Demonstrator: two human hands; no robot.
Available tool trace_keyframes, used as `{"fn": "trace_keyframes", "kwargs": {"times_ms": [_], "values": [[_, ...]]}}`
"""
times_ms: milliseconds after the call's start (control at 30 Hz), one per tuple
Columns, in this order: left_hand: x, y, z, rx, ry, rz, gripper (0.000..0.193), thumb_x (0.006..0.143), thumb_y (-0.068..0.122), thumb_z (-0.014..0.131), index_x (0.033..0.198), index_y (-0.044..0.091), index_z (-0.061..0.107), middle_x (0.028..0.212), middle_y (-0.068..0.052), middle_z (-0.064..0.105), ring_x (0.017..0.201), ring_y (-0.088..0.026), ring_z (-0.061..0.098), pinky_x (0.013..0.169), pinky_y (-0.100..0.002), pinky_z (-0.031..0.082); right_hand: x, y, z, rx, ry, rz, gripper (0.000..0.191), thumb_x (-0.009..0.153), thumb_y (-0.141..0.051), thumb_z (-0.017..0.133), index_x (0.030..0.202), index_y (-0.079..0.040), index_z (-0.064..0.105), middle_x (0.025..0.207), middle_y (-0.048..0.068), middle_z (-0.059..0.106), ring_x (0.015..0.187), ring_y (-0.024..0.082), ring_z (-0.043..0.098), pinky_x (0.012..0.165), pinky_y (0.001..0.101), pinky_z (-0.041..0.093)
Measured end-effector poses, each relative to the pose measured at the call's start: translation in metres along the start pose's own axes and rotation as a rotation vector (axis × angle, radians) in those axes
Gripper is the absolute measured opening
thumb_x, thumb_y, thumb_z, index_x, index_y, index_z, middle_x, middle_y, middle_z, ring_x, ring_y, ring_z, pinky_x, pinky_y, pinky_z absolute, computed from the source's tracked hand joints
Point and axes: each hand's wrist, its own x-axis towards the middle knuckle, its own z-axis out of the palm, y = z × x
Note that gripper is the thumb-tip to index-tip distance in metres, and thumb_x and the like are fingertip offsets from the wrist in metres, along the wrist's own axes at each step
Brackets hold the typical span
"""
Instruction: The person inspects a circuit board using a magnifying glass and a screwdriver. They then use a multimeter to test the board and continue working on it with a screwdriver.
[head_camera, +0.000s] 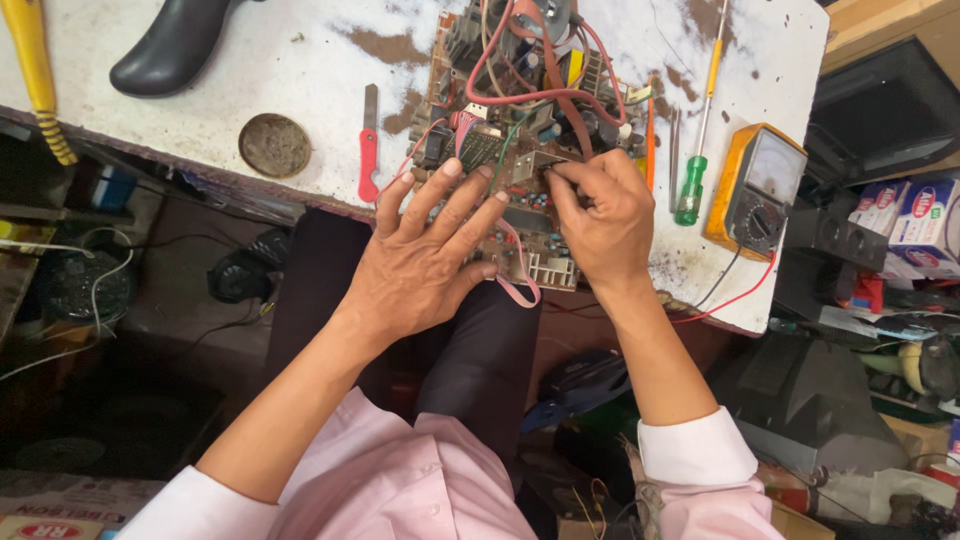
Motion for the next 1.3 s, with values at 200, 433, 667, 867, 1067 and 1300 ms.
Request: {"fn": "trace_keyframes", "kwargs": {"times_ms": [200, 433, 667, 867, 1067, 1300], "values": [[0.000, -0.001, 0.000, 0.003, -0.002, 0.007, 0.072, 0.094, 0.046, 0.073, 0.155, 0.015, 0.050, 0.163, -0.007, 0.043, 0.155, -0.027, 0.023, 0.125, -0.049, 0.015, 0.002, 0.003, 0.001, 0.005, -0.027, 0.000, 0.010, 0.087, -0.003, 0.082, 0.095, -0.005, 0.077, 0.082, 0.007, 0.062, 0.073, 0.021, 0.062, 0.063, 0.0349, 0.046], [0.000, 0.000, -0.001, 0.007, 0.003, 0.015, 0.072, 0.093, 0.045, 0.074, 0.155, 0.014, 0.051, 0.162, -0.007, 0.043, 0.155, -0.028, 0.024, 0.125, -0.050, 0.015, -0.001, 0.003, 0.007, 0.046, 0.033, 0.010, 0.008, 0.087, -0.003, 0.082, 0.092, -0.004, 0.076, 0.084, 0.007, 0.062, 0.072, 0.018, 0.062, 0.062, 0.0326, 0.047], [0.001, 0.004, -0.003, -0.015, -0.030, -0.018, 0.070, 0.094, 0.043, 0.072, 0.154, 0.014, 0.050, 0.164, -0.007, 0.042, 0.155, -0.029, 0.024, 0.125, -0.050, 0.013, -0.005, 0.006, -0.007, 0.141, -0.023, 0.071, 0.009, 0.089, -0.004, 0.081, 0.098, -0.003, 0.077, 0.087, 0.006, 0.060, 0.068, 0.014, 0.060, 0.060, 0.0290, 0.047], [-0.001, 0.004, -0.006, -0.094, -0.064, 0.008, 0.086, 0.091, 0.051, 0.073, 0.160, 0.012, 0.039, 0.166, -0.013, 0.034, 0.157, -0.034, 0.017, 0.126, -0.055, 0.007, -0.014, 0.014, -0.018, 0.126, -0.075, -0.053, 0.016, 0.092, -0.001, 0.079, 0.108, -0.002, 0.077, 0.100, 0.010, 0.059, 0.089, 0.021, 0.062, 0.076, 0.0327, 0.050], [-0.008, 0.007, 0.001, 0.013, -0.046, 0.022, 0.093, 0.085, 0.055, 0.076, 0.162, 0.018, 0.038, 0.167, -0.014, 0.033, 0.158, -0.034, 0.019, 0.124, -0.063, 0.004, -0.042, 0.025, -0.029, 0.130, 0.111, -0.016, 0.016, 0.097, 0.001, 0.080, 0.112, -0.003, 0.077, 0.112, 0.011, 0.062, 0.102, 0.026, 0.063, 0.092, 0.0356, 0.052], [0.011, 0.031, 0.019, 0.114, 0.055, -0.090, 0.085, 0.092, 0.047, 0.075, 0.163, 0.021, 0.037, 0.168, -0.011, 0.033, 0.160, -0.031, 0.022, 0.127, -0.065, 0.008, -0.085, 0.032, -0.047, 0.129, 0.166, 0.058, 0.013, 0.105, 0.004, 0.077, 0.117, -0.001, 0.077, 0.111, 0.012, 0.062, 0.101, 0.021, 0.063, 0.094, 0.0301, 0.053]]}}
